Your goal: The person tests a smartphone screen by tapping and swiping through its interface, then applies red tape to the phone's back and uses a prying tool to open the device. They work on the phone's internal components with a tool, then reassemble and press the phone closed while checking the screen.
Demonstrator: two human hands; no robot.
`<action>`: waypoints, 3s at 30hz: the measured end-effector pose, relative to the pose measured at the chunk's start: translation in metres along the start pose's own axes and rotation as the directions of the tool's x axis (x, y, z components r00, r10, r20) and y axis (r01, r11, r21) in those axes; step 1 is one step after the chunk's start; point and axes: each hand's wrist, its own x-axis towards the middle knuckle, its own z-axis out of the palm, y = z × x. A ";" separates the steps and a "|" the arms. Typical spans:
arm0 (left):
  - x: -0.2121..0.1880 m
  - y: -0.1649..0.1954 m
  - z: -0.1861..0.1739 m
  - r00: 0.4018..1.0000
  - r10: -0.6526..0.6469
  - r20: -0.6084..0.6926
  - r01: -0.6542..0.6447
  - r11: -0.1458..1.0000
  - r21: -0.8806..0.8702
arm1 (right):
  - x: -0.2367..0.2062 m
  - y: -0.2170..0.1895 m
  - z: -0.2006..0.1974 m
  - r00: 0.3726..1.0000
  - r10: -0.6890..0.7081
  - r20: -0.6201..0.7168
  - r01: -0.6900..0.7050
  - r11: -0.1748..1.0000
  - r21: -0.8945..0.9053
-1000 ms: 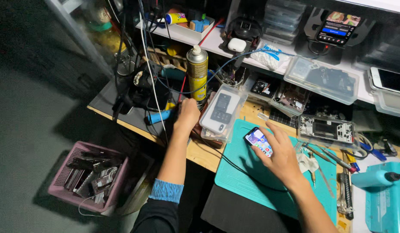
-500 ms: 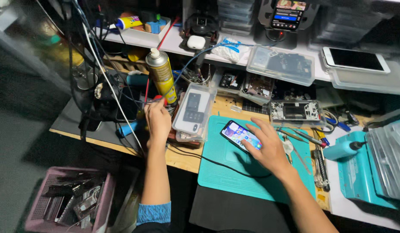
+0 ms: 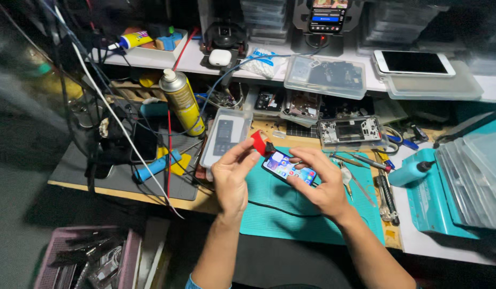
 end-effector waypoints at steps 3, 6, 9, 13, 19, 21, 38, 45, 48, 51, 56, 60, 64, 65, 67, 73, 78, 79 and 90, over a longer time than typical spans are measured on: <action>-0.011 -0.018 0.015 0.998 -0.038 0.048 0.038 0.999 0.011 | 0.003 -0.008 0.001 0.994 -0.079 -0.072 0.080 0.997 0.001; -0.019 -0.030 0.032 0.990 -0.110 0.083 0.113 0.993 -0.026 | 0.006 -0.009 -0.005 0.982 -0.124 -0.142 0.106 0.986 -0.130; -0.023 -0.034 0.042 0.988 -0.114 0.102 0.120 0.991 -0.060 | 0.007 -0.008 -0.008 0.981 -0.120 -0.155 0.095 0.983 -0.156; -0.020 -0.029 0.036 0.992 -0.072 0.104 0.078 0.995 -0.055 | 0.007 -0.008 -0.006 0.993 -0.059 -0.103 0.053 0.997 -0.061; -0.020 -0.024 0.024 0.992 -0.090 0.092 0.097 0.993 -0.073 | 0.008 -0.013 0.006 0.974 -0.164 -0.156 0.140 0.978 -0.155; -0.020 -0.027 0.025 0.991 -0.119 0.065 0.125 0.987 -0.098 | 0.009 -0.016 0.010 0.944 -0.263 -0.199 0.197 0.934 -0.300; -0.017 -0.028 0.040 0.940 -0.321 0.114 0.338 0.836 -0.432 | -0.011 0.039 0.014 0.860 0.403 -0.313 -0.240 0.860 0.450; 0.001 -0.028 0.018 0.937 -0.322 0.139 0.345 0.777 -0.526 | -0.012 0.083 -0.048 0.743 0.535 -0.402 -0.051 0.645 0.763; 0.003 -0.046 0.020 0.909 -0.371 0.188 0.416 0.796 -0.440 | -0.020 0.082 -0.052 0.774 0.497 -0.392 -0.083 0.694 0.716; -0.005 -0.065 0.038 0.885 -0.388 0.256 0.422 0.902 -0.092 | -0.026 0.077 -0.052 0.780 0.532 -0.330 -0.193 0.706 0.682; -0.020 -0.084 0.084 0.845 -0.429 0.320 0.342 0.893 0.293 | -0.044 0.072 -0.062 0.831 0.499 -0.247 -0.234 0.716 0.657; -0.026 -0.089 0.109 0.879 -0.253 0.404 0.105 0.929 0.354 | -0.057 0.073 -0.076 0.831 0.457 -0.317 -0.197 0.775 0.601; -0.030 -0.094 0.126 0.880 -0.304 0.365 0.128 0.892 0.433 | -0.059 0.070 -0.087 0.797 0.460 -0.391 -0.170 0.792 0.586; -0.032 -0.097 0.129 0.883 -0.314 0.350 0.161 0.901 0.403 | -0.060 0.067 -0.089 0.809 0.434 -0.396 -0.182 0.826 0.533; -0.032 -0.101 0.132 0.889 -0.333 0.315 0.222 0.914 0.339 | -0.058 0.059 -0.092 0.835 0.382 -0.396 -0.202 0.883 0.424; -0.030 -0.130 0.134 0.898 -0.395 0.192 0.342 0.903 0.260 | -0.069 0.041 -0.101 0.937 0.159 -0.309 -0.154 0.987 0.040; -0.036 -0.131 0.131 0.840 -0.512 0.181 0.472 0.853 0.222 | -0.057 0.034 -0.100 0.935 -0.014 -0.355 -0.100 0.948 -0.301; -0.036 -0.127 0.129 0.829 -0.527 0.188 0.490 0.846 0.212 | -0.053 0.032 -0.100 0.931 -0.040 -0.362 -0.091 0.936 -0.340; -0.032 -0.105 0.108 0.868 -0.356 0.347 0.255 0.918 0.305 | -0.050 0.037 -0.088 0.913 0.038 -0.406 -0.161 0.948 -0.274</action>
